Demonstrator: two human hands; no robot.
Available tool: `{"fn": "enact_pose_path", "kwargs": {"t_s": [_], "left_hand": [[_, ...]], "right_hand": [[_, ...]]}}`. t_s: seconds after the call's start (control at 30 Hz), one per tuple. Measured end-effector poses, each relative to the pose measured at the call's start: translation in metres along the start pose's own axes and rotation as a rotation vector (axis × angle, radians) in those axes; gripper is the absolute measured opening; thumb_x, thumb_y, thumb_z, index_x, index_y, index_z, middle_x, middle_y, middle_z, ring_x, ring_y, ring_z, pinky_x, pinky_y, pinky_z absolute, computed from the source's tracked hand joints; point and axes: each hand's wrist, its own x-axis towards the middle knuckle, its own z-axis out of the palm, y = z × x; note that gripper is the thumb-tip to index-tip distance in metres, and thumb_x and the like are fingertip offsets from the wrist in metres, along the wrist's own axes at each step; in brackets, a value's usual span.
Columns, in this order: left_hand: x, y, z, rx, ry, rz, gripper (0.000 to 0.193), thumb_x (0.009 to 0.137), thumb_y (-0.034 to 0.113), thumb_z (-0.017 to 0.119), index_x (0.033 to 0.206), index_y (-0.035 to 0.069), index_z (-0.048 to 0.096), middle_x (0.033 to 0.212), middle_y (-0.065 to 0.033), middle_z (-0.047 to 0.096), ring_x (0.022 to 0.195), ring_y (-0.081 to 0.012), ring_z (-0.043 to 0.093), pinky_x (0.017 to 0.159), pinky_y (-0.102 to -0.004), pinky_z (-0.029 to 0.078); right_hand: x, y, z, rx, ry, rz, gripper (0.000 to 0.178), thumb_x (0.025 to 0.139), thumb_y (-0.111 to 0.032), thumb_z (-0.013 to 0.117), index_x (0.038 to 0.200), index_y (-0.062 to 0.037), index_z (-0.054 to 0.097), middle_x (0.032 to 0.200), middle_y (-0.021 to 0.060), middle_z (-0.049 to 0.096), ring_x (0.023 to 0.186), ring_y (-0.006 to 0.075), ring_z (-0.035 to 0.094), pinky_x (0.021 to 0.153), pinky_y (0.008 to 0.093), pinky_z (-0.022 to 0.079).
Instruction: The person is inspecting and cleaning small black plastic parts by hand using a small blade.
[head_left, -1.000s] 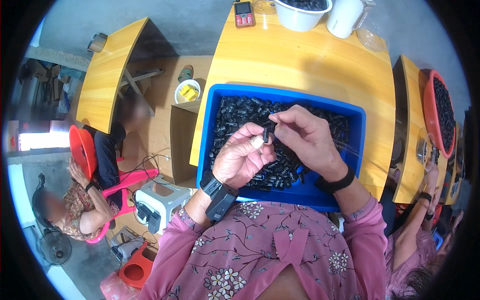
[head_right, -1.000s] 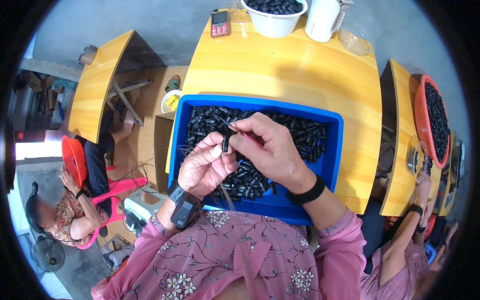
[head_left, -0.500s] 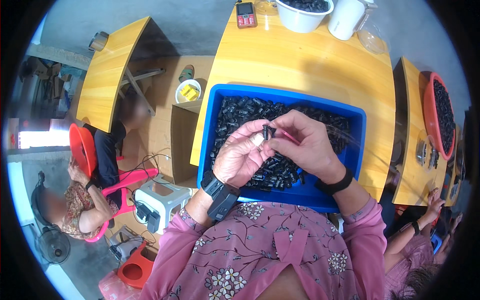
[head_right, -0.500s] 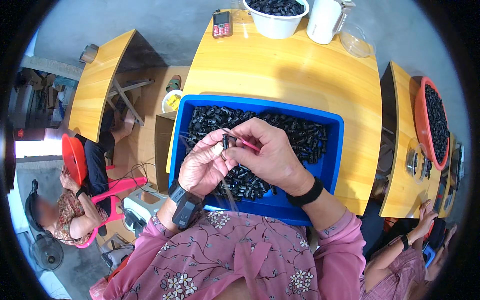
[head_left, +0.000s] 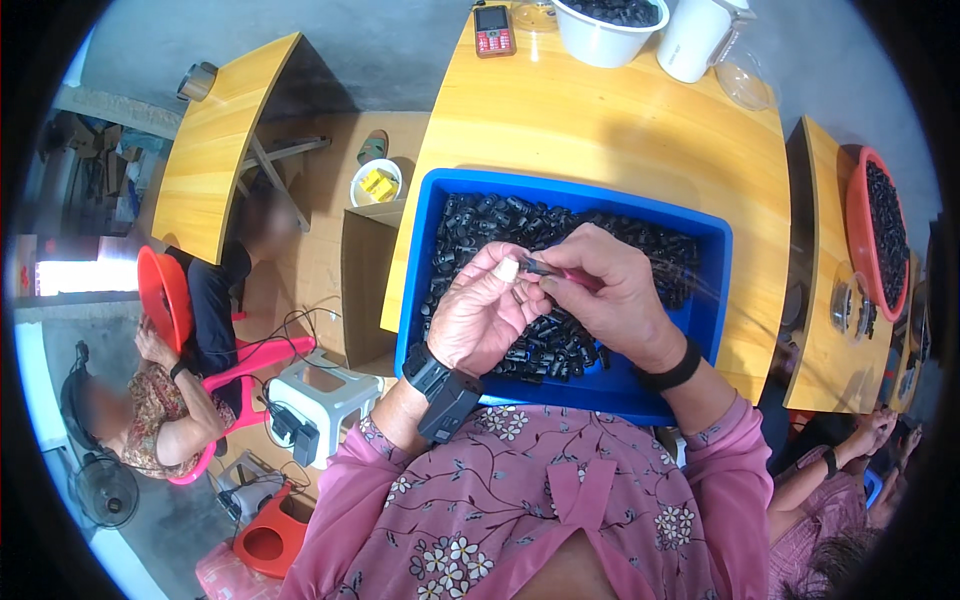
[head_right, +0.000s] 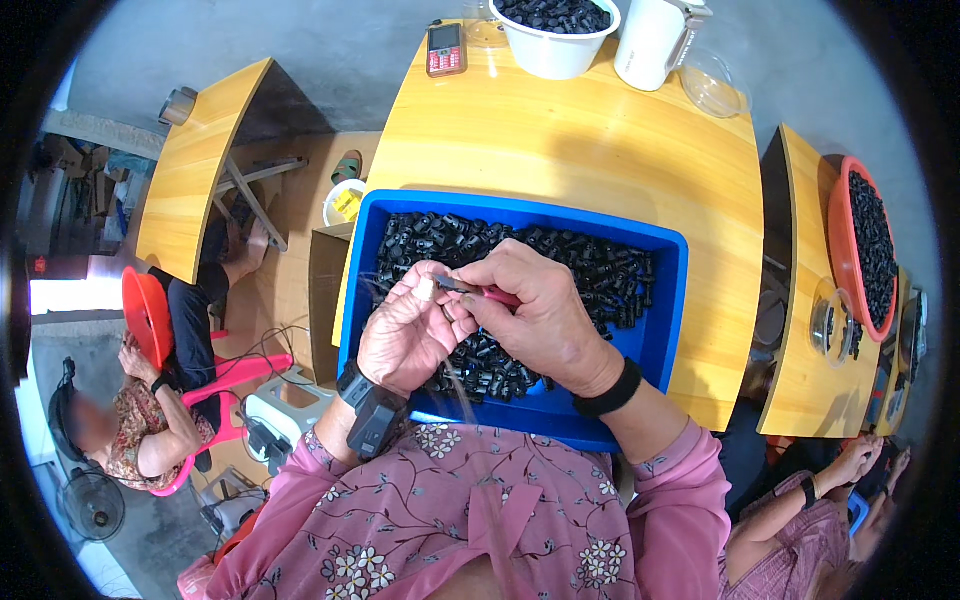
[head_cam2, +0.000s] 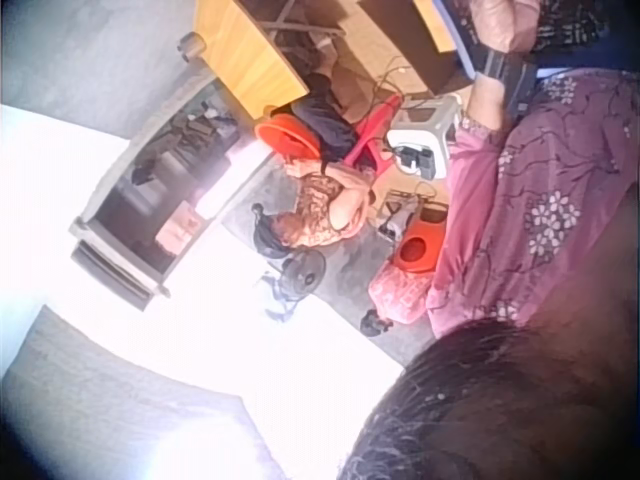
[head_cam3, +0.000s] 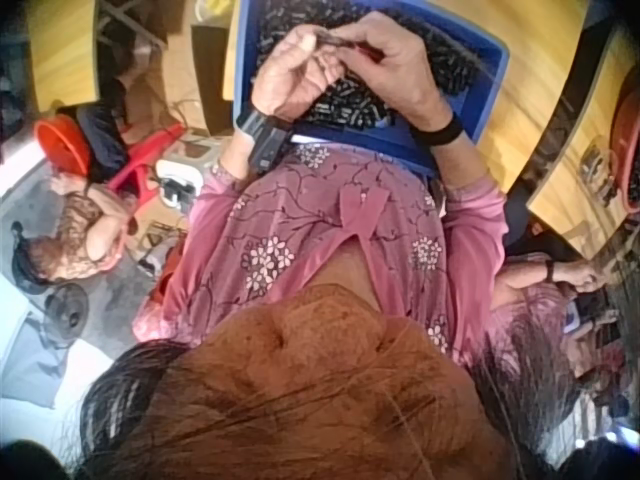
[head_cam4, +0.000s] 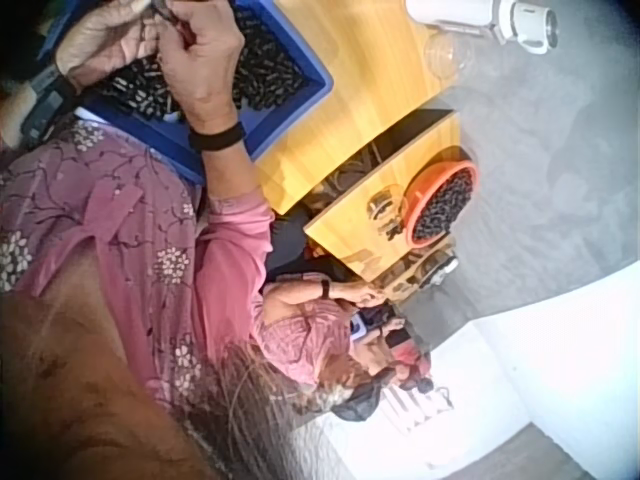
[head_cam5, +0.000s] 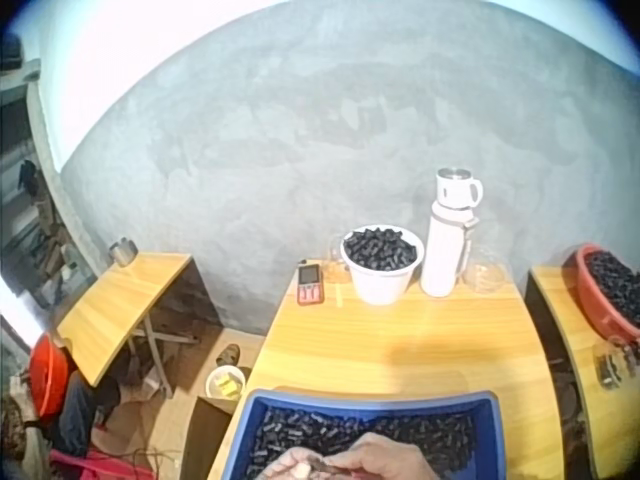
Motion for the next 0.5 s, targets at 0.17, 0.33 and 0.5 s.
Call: {"fn": "enact_pose_path", "kwargs": {"t_s": [0.17,0.33,0.5], "left_hand": [[0.0,0.0,0.001,0.057,0.06,0.019,0.01,0.098,0.009,0.06,0.107,0.006,0.062,0.103,-0.0085,0.067,0.089,-0.0176,0.066,0.086,-0.0365,0.055],[-0.001,0.0,0.002,0.067,0.036,0.037,0.009,0.097,0.008,0.061,0.106,0.005,0.063,0.099,-0.0082,0.067,0.088,-0.0187,0.067,0.085,-0.0369,0.056],[-0.002,0.002,0.009,0.037,0.056,-0.041,0.012,0.098,0.011,0.06,0.108,0.005,0.062,0.094,-0.0073,0.067,0.086,-0.0187,0.067,0.082,-0.0364,0.056]], "right_hand": [[0.0,0.0,-0.002,0.029,-0.005,0.091,0.019,0.082,0.003,0.071,0.1,-0.0025,0.07,0.082,0.004,0.06,0.069,0.0091,0.055,0.06,0.0244,0.045],[-0.002,0.0,-0.002,0.271,0.024,0.313,0.014,0.087,0.0,0.07,0.101,0.0009,0.069,0.088,0.0024,0.068,0.074,0.0028,0.058,0.064,0.0193,0.047],[0.001,-0.001,-0.01,0.318,-0.051,0.387,0.012,0.09,-0.002,0.069,0.101,0.0017,0.069,0.088,0.002,0.069,0.076,0.0037,0.062,0.067,0.02,0.051]]}}
